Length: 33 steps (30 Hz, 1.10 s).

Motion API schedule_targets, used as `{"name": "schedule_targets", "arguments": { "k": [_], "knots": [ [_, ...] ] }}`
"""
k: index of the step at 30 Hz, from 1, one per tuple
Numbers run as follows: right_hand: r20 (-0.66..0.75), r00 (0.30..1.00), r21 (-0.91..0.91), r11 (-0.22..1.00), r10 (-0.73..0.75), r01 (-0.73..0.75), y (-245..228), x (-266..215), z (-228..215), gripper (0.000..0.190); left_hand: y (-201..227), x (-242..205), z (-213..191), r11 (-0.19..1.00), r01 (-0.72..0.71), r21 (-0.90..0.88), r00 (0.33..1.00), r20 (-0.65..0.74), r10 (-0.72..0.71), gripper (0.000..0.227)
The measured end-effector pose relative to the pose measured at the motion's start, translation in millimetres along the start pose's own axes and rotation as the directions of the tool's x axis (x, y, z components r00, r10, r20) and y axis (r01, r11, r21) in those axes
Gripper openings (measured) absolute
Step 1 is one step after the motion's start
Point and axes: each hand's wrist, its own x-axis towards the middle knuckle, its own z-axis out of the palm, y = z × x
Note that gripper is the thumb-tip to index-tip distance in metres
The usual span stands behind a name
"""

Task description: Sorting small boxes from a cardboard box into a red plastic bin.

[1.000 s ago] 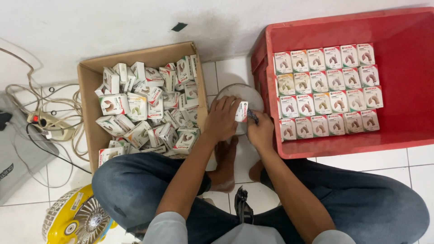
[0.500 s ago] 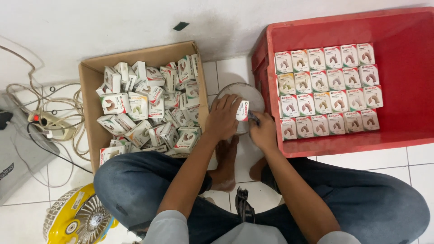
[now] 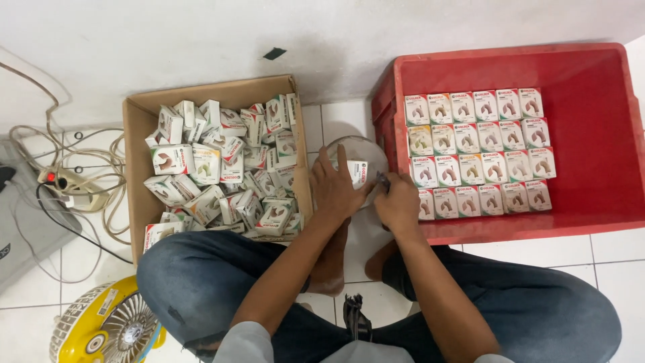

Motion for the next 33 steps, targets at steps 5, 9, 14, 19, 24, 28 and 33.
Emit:
{"name": "schedule_targets", "arguments": {
  "k": [5,9,14,19,24,28,33],
  "knots": [
    [-0.075,0.997,0.024,0.999,-0.032,0.034,-6.0,-4.9,-7.3,0.036,-2.9,12.3,10.2,0.991,-0.115,0.074,0.993,0.048,0.112,0.103],
    [-0.072,0.997,0.05,0.999,-0.005,0.009,1.9,4.5,3.4,0.034,-22.5,23.5,18.1,0.899,-0.425,0.11,0.884,0.267,0.385,0.12],
    [-0.006,1.0,0.086,0.996,-0.017,0.017,11.0,4.9,22.0,0.035,-33.0,31.6,10.7,0.926,-0.331,0.183,0.918,0.289,0.271,0.105],
    [-0.008,0.999,0.119,0.992,0.041,-0.039,-7.8,-13.8,20.7,0.039,-37.8,20.0,-1.9,0.911,-0.407,0.065,0.878,0.302,0.37,0.1],
    [-0.014,1.0,0.288,0.958,0.018,-0.013,-17.1,-23.1,34.1,0.034,-39.2,18.0,4.6,0.899,-0.437,0.036,0.888,0.175,0.425,0.099],
    [-0.107,0.994,0.339,0.94,-0.008,0.044,-9.3,-5.6,48.3,0.033,-47.1,21.4,15.3,0.888,-0.46,0.019,0.881,0.136,0.454,0.099],
    [-0.299,0.949,0.318,0.928,-0.096,0.194,-11.4,16.2,53.3,0.034,-47.6,20.7,16.3,0.91,-0.413,0.033,0.901,0.158,0.403,0.103]
  ]
}}
